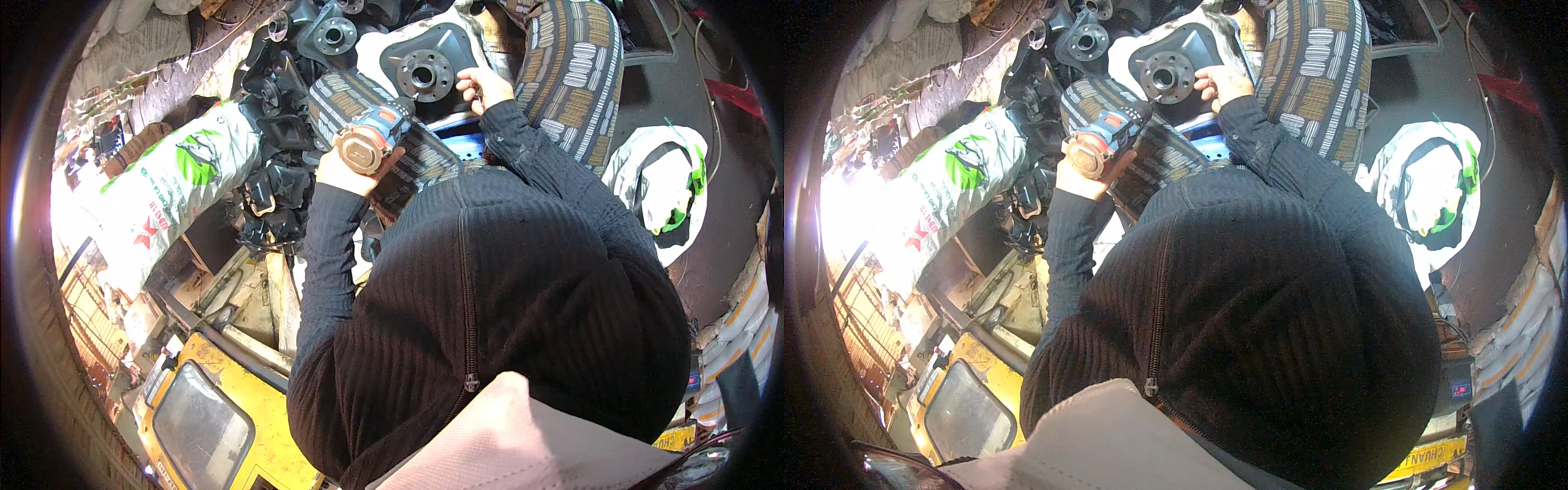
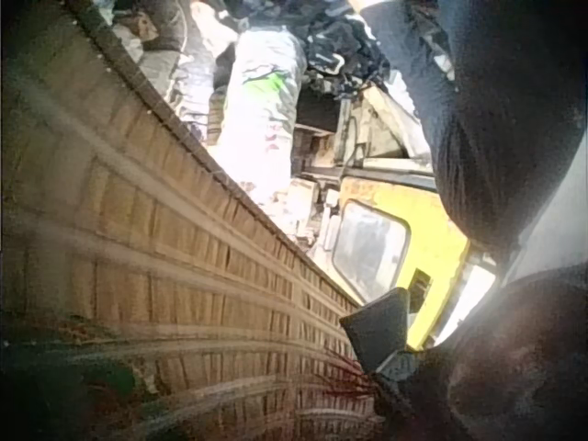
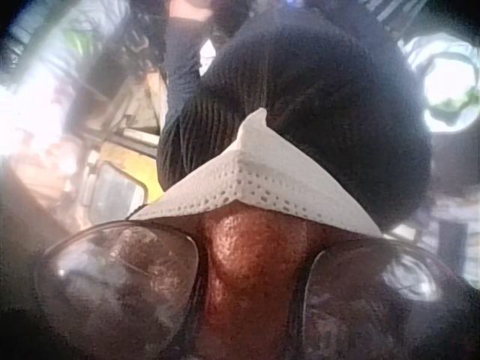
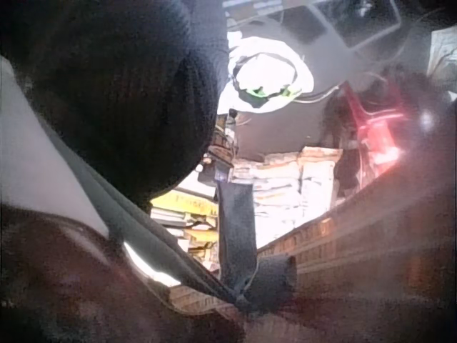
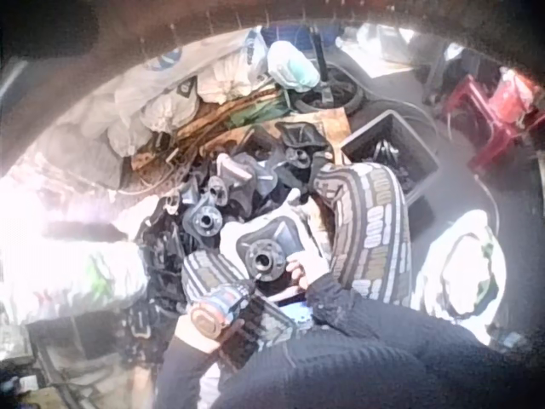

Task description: The person uses a cordless drill to make holes in black plastic parts. They repeatedly position the drill, drill into the parts, and set them aside on a cluttered work surface.

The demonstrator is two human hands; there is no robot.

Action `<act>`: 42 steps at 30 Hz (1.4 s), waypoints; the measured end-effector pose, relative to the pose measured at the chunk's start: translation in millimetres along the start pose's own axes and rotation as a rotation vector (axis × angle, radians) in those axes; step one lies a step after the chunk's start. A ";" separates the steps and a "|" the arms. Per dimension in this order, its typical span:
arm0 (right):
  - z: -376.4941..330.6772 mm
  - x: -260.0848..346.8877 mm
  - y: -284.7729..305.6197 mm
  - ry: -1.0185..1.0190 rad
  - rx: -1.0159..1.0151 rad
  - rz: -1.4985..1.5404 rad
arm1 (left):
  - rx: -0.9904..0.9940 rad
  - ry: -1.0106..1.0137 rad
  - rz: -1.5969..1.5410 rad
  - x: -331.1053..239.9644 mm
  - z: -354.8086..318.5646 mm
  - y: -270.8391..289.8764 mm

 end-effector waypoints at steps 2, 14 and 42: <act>5.9 -1.0 4.9 0.044 -0.080 -0.117 | 0.033 -0.030 -0.008 -1.2 8.2 0.5; 28.9 -4.4 5.3 0.252 -0.157 -0.304 | 0.306 -0.083 0.192 -19.1 38.8 3.2; -17.7 7.6 -31.5 -0.228 0.375 0.216 | -0.073 -0.320 -0.203 -69.4 -28.3 16.4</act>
Point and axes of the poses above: each hand's wrist, its own z-axis towards the middle knuckle, its own y-axis out of the back of the hand, x = y × z, the point moved 7 cm from there along z, towards the middle knuckle, and after that the axes turned 8 degrees about z, right-handed, at the moved point
